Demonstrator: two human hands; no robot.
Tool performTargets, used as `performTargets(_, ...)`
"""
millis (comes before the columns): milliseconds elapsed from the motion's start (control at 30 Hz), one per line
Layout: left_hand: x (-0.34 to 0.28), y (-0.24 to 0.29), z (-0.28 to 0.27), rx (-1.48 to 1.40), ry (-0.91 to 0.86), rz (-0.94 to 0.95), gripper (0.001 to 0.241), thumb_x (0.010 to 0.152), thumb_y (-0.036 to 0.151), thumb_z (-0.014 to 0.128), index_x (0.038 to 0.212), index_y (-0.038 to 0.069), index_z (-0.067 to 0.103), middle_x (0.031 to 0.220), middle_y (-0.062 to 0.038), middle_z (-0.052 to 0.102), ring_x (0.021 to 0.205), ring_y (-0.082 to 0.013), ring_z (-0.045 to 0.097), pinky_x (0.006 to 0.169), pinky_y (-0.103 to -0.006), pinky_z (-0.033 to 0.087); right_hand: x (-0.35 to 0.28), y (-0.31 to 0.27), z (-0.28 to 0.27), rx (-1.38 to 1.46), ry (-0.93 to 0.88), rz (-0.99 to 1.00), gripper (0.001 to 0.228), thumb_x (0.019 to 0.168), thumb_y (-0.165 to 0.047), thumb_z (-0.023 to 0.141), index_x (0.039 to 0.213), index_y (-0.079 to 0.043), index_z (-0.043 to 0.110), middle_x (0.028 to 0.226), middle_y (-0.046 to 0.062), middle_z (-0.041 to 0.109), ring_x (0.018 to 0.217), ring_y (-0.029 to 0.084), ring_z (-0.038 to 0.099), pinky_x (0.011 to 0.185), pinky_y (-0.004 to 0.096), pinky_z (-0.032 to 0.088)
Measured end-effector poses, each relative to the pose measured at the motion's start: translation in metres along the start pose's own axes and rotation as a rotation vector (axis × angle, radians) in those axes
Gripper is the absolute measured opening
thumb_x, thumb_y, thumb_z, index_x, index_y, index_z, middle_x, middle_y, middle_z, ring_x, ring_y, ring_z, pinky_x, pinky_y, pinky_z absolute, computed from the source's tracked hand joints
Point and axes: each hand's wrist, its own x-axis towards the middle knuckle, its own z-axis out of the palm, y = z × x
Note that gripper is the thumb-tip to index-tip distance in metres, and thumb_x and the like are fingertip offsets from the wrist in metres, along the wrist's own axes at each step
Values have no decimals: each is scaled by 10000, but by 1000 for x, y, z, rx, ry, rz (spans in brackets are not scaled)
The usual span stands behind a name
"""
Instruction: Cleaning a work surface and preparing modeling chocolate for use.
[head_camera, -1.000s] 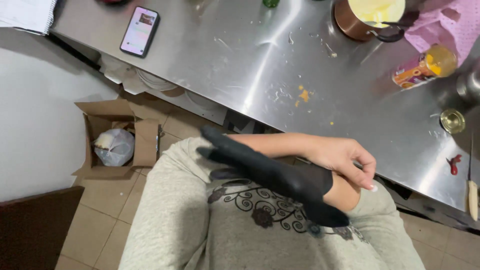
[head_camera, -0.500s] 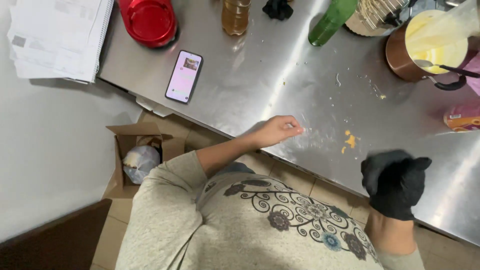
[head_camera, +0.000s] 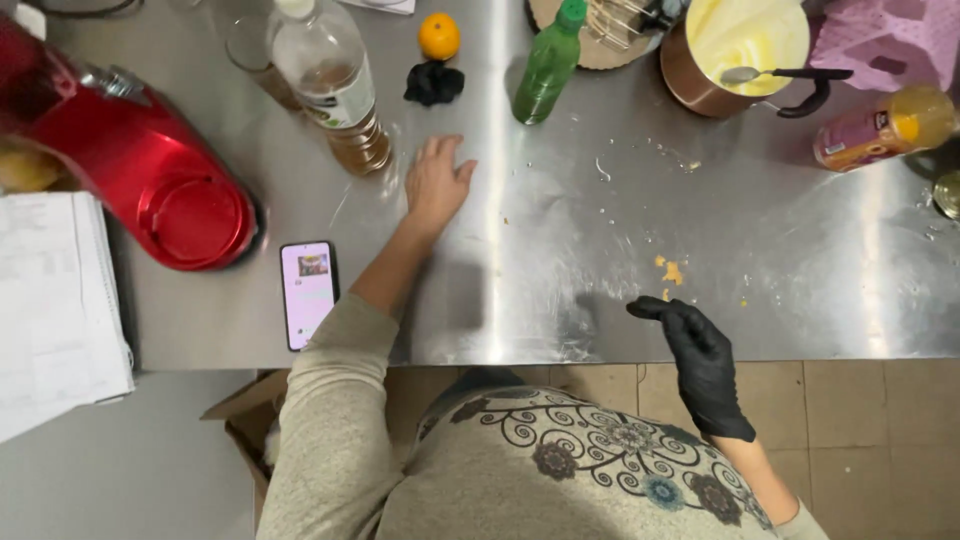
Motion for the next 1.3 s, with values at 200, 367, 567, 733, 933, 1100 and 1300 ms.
performTargets(200,97,-39,25,204,292,116,651,780,187,770,1375,34,554,1422,-208,492,1265,-420,477,981,-527,445,-1,-3,10,-83,-54,99,296,1015,-71,572,1297,-36,656,1265,55,731,1255,163,619,1138,324,395)
performTargets(367,118,-55,26,290,30,-218,304,857,198,758,1154,191,694,1215,-106,594,1179,-337,557,977,-509,465,-7,25,-1,-187,-136,-85,233,997,-35,622,1213,-1,702,1245,90,757,1212,199,659,1205,353,355)
performTargets(567,73,-25,10,-203,276,-48,185,978,226,768,1061,83,684,1051,-120,646,965,-296,618,833,-435,504,4,31,-7,-14,-154,179,267,1004,-84,589,1229,-24,719,1177,88,762,1139,170,685,1028,326,501)
performTargets(733,-7,37,-9,-1175,-65,-308,123,1047,171,675,1061,58,628,841,4,624,683,-64,545,549,-235,400,31,17,-3,-15,-198,148,272,1010,-101,597,1250,-33,704,1243,83,734,1191,169,664,1051,335,505)
performTargets(933,-98,146,-19,-1341,-300,-233,128,1004,126,627,1109,53,632,852,9,673,691,-52,604,565,-207,460,75,-12,17,61,-309,-72,486,934,-96,676,1401,-63,546,1419,61,595,1274,179,593,1083,350,482)
performTargets(1100,-132,186,-11,-1281,-439,-138,133,1008,103,656,1114,26,684,938,-22,678,812,-71,607,724,-239,493,86,-16,-5,153,-257,27,303,974,-76,711,1268,-2,704,1077,89,727,911,168,658,810,338,549)
performTargets(1300,-138,213,-14,-787,-487,419,107,938,120,696,997,34,675,1248,-98,687,1198,-201,644,1052,-324,477,93,5,-70,414,-206,-103,131,1047,-97,675,1057,27,714,948,69,728,881,143,681,844,306,559)
